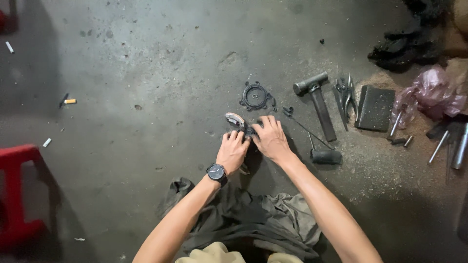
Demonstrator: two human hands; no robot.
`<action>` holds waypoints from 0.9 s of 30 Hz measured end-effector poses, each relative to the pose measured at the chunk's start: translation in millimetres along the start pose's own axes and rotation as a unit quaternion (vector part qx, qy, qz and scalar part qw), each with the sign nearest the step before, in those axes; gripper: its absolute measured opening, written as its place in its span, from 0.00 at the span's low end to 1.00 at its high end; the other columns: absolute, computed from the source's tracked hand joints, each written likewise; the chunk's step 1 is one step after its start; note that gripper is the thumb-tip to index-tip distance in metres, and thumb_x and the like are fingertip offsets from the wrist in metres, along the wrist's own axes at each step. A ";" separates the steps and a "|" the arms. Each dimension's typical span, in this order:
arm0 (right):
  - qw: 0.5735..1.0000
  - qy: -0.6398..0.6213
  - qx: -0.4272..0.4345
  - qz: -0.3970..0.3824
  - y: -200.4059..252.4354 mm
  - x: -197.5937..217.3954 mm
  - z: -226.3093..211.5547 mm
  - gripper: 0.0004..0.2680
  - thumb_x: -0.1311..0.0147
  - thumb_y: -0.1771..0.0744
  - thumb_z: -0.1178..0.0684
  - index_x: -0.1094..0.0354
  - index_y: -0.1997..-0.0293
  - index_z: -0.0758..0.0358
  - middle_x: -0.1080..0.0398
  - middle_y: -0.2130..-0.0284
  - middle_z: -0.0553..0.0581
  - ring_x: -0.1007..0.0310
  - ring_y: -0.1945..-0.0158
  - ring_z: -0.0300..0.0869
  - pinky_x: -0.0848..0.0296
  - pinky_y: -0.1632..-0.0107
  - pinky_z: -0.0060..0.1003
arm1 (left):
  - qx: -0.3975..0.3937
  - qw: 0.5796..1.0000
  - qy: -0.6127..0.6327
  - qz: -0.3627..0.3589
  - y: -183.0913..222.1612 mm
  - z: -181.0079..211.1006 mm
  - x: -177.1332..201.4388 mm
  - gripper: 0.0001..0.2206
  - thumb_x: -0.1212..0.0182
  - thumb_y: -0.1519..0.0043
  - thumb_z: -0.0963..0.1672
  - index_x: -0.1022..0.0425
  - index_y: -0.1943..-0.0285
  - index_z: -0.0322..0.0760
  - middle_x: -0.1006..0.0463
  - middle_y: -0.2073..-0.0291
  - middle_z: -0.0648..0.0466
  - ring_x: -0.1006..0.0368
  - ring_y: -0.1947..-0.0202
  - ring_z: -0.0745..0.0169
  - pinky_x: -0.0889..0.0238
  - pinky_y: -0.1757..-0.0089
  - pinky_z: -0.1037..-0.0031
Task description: Disassembling and inspecting centrifugal clutch components of a motorcycle engine.
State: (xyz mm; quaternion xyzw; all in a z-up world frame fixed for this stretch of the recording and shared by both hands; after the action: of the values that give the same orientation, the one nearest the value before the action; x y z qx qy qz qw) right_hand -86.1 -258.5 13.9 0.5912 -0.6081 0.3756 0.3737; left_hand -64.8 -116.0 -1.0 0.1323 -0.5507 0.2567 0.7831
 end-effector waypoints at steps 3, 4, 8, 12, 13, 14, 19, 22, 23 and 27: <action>1.000 0.007 -0.002 -0.025 -6.1 2.7 -2.4 0.12 0.36 0.38 0.53 0.26 0.54 0.63 0.32 0.54 0.64 0.35 0.47 0.57 0.36 0.47 0.53 | -0.001 1.000 -0.001 -0.003 -0.7 0.8 -1.7 0.15 0.41 0.45 0.41 0.23 0.49 0.33 0.29 0.56 0.47 0.33 0.50 0.48 0.40 0.50 0.58; 0.999 0.028 0.012 -0.033 -8.6 1.9 -3.3 0.10 0.36 0.39 0.53 0.25 0.58 0.62 0.32 0.57 0.62 0.35 0.47 0.57 0.36 0.47 0.53 | -0.002 1.000 -0.004 -0.009 -1.2 0.4 -3.1 0.13 0.41 0.45 0.41 0.23 0.52 0.34 0.29 0.56 0.47 0.33 0.50 0.48 0.40 0.49 0.58; 0.994 0.069 0.071 -0.052 -13.8 0.1 -4.1 0.09 0.36 0.41 0.52 0.25 0.62 0.60 0.29 0.62 0.58 0.33 0.50 0.55 0.37 0.44 0.56 | -0.003 1.000 -0.005 0.007 0.2 0.6 -5.9 0.10 0.41 0.46 0.42 0.23 0.56 0.35 0.28 0.57 0.46 0.33 0.50 0.48 0.40 0.50 0.57; 0.996 0.054 0.062 -0.022 -14.9 -2.4 3.0 0.08 0.36 0.39 0.53 0.26 0.62 0.61 0.27 0.64 0.57 0.31 0.52 0.53 0.36 0.44 0.54 | 0.006 1.000 -0.005 0.009 0.7 0.3 -3.4 0.11 0.41 0.45 0.42 0.23 0.55 0.34 0.28 0.57 0.47 0.33 0.50 0.48 0.40 0.51 0.58; 1.000 -0.008 0.020 -0.005 -13.0 1.7 7.3 0.07 0.37 0.38 0.54 0.26 0.60 0.60 0.26 0.63 0.56 0.30 0.52 0.51 0.36 0.44 0.52 | 0.006 1.000 -0.005 -0.001 1.2 0.5 -3.7 0.09 0.40 0.46 0.42 0.23 0.59 0.35 0.28 0.57 0.46 0.33 0.50 0.48 0.40 0.51 0.58; 0.997 -0.068 -0.023 0.013 -11.3 6.3 12.7 0.07 0.38 0.38 0.56 0.25 0.58 0.59 0.25 0.63 0.54 0.29 0.51 0.49 0.35 0.44 0.49 | 0.005 1.000 -0.005 -0.011 0.1 0.7 -3.7 0.06 0.40 0.46 0.43 0.24 0.62 0.37 0.28 0.57 0.46 0.33 0.50 0.48 0.40 0.52 0.58; 0.999 -0.047 0.023 -0.003 -4.7 -5.1 8.6 0.08 0.37 0.39 0.55 0.25 0.58 0.60 0.26 0.61 0.55 0.31 0.51 0.50 0.36 0.45 0.50 | 0.007 1.000 -0.001 -0.012 -0.3 0.7 -5.1 0.05 0.40 0.45 0.43 0.24 0.64 0.37 0.29 0.59 0.47 0.33 0.52 0.49 0.40 0.53 0.59; 0.998 -0.026 0.050 -0.007 -6.5 -3.2 -0.3 0.08 0.37 0.39 0.55 0.25 0.59 0.60 0.28 0.61 0.55 0.32 0.50 0.51 0.36 0.46 0.51 | 0.008 1.000 0.004 -0.019 0.4 0.9 -5.2 0.05 0.40 0.46 0.43 0.24 0.64 0.38 0.29 0.59 0.48 0.33 0.52 0.49 0.40 0.52 0.58; 0.999 -0.015 0.048 -0.011 -7.4 -2.9 -1.1 0.08 0.37 0.39 0.55 0.25 0.59 0.61 0.28 0.61 0.56 0.32 0.50 0.52 0.36 0.45 0.51 | 0.006 1.000 0.003 -0.007 0.4 1.0 -4.1 0.05 0.40 0.45 0.43 0.24 0.64 0.38 0.29 0.59 0.48 0.33 0.52 0.49 0.40 0.52 0.58; 0.997 0.028 0.063 -0.035 -7.2 -1.0 -5.4 0.09 0.38 0.39 0.55 0.26 0.58 0.63 0.29 0.60 0.58 0.33 0.49 0.53 0.36 0.44 0.51 | 0.007 1.000 0.005 0.010 1.8 1.5 -3.5 0.06 0.40 0.45 0.43 0.24 0.62 0.36 0.29 0.59 0.48 0.34 0.52 0.49 0.40 0.52 0.57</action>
State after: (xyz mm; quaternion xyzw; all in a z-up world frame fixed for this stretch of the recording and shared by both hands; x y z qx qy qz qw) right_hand -78.9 -253.4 15.4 0.6236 -0.5517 0.4164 0.3653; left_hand -67.9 -116.1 -3.9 0.1312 -0.5458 0.2692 0.7826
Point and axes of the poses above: each hand's wrist, its own y-axis away from the middle knuckle, its own x-axis out of the back of the hand, z = x × y, the point moved 5 cm from there along -y, towards the middle knuckle
